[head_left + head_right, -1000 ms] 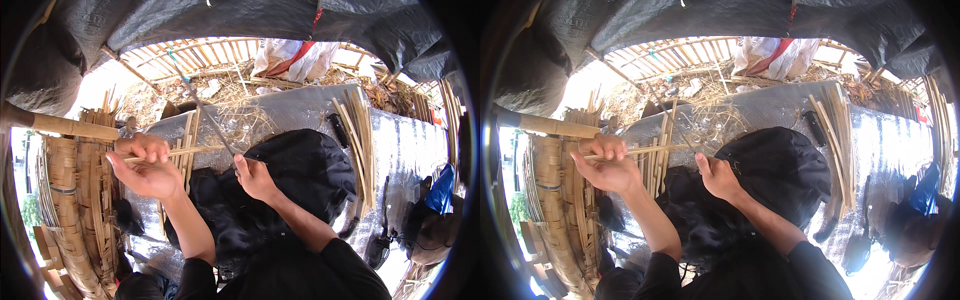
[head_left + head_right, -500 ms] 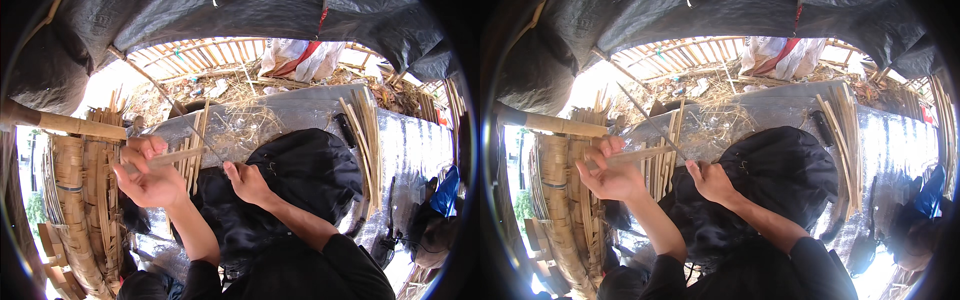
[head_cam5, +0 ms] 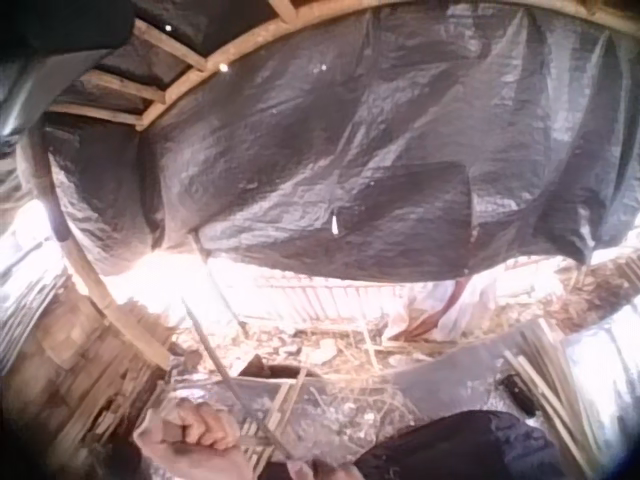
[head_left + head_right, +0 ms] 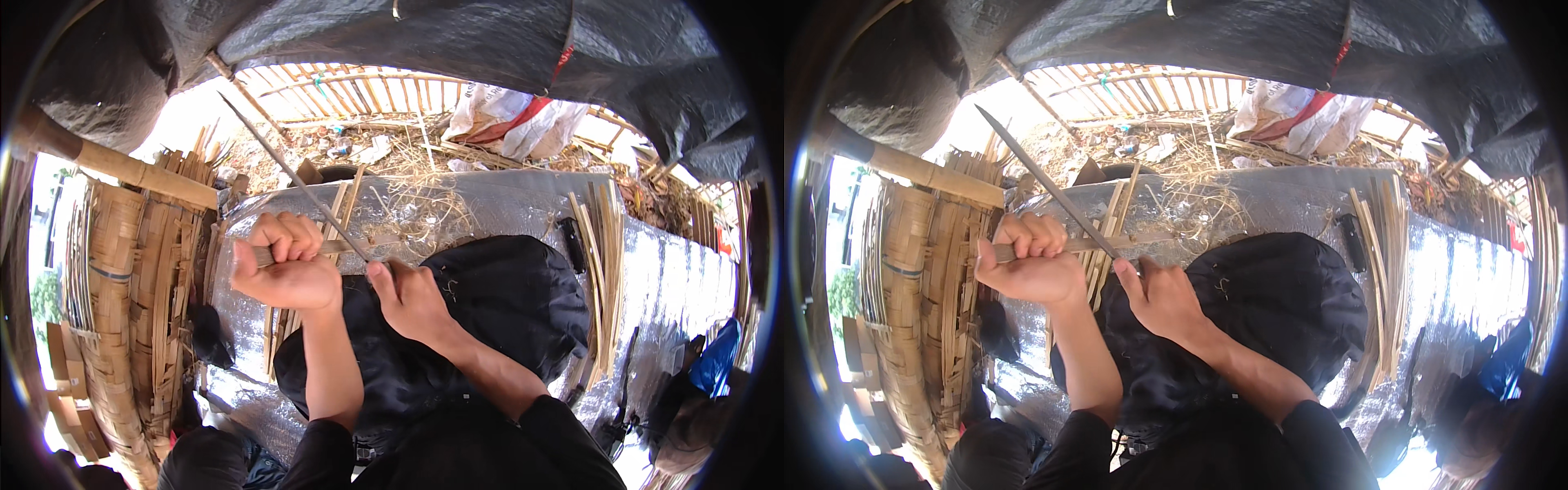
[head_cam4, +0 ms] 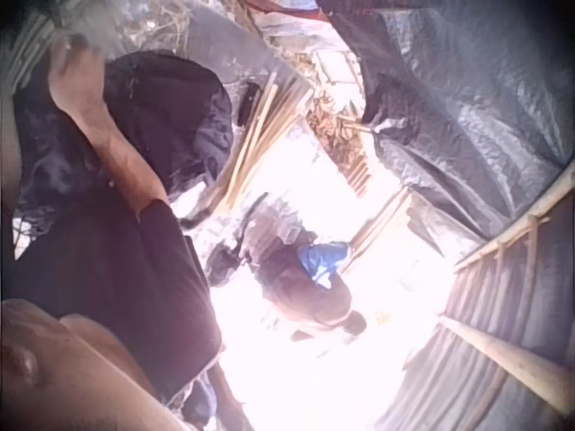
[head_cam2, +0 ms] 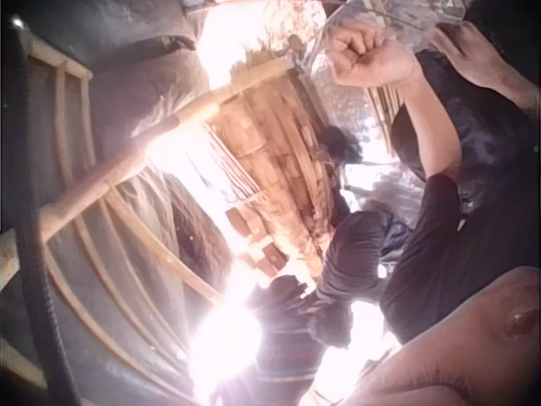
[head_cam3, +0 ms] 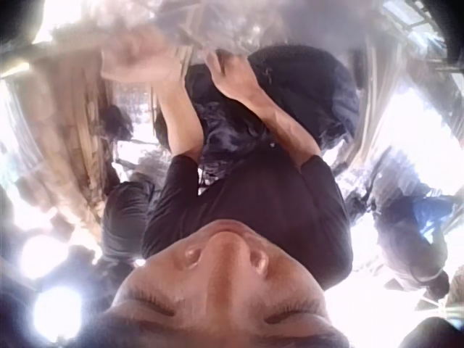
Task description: The person uses a knife to shave and smooth several thin strips of bamboo, holding the strips in one hand while sliding the blade down the length of the material.
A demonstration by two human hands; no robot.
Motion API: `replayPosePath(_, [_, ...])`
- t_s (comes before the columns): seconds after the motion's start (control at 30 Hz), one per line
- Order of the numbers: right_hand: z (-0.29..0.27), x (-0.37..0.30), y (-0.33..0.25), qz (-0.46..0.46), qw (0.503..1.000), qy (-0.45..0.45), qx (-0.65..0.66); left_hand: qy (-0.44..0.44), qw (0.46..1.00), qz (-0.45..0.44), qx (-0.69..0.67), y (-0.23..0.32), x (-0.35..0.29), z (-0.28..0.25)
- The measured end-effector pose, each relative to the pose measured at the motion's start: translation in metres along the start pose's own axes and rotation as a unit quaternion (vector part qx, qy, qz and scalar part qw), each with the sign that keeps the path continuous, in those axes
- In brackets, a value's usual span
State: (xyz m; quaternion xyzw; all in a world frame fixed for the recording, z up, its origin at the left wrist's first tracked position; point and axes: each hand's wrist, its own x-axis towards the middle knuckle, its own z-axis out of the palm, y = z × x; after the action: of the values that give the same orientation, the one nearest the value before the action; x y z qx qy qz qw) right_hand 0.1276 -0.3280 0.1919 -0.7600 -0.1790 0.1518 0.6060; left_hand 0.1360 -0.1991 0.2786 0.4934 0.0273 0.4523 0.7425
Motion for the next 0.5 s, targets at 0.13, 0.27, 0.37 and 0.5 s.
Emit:
replayPosePath(0.13, [0.011, -0.018, 0.053, -0.001, 1.000, 0.003, -0.020, 0.080, 0.994, 0.068, 0.015, -0.004, -0.004, -0.001])
replayPosePath(0.27, [0.013, -0.010, 0.083, 0.008, 0.987, 0.009, -0.160, 0.143, 0.987, 0.054, -0.039, -0.004, 0.002, -0.002])
replayPosePath(0.37, [0.004, -0.007, 0.021, 0.007, 0.995, -0.018, -0.103, 0.105, 0.992, 0.071, 0.004, -0.008, -0.007, -0.001])
replayPosePath(0.5, [0.007, -0.009, 0.082, -0.001, 0.992, 0.028, -0.123, 0.104, 0.991, 0.080, 0.035, -0.016, -0.008, 0.010])
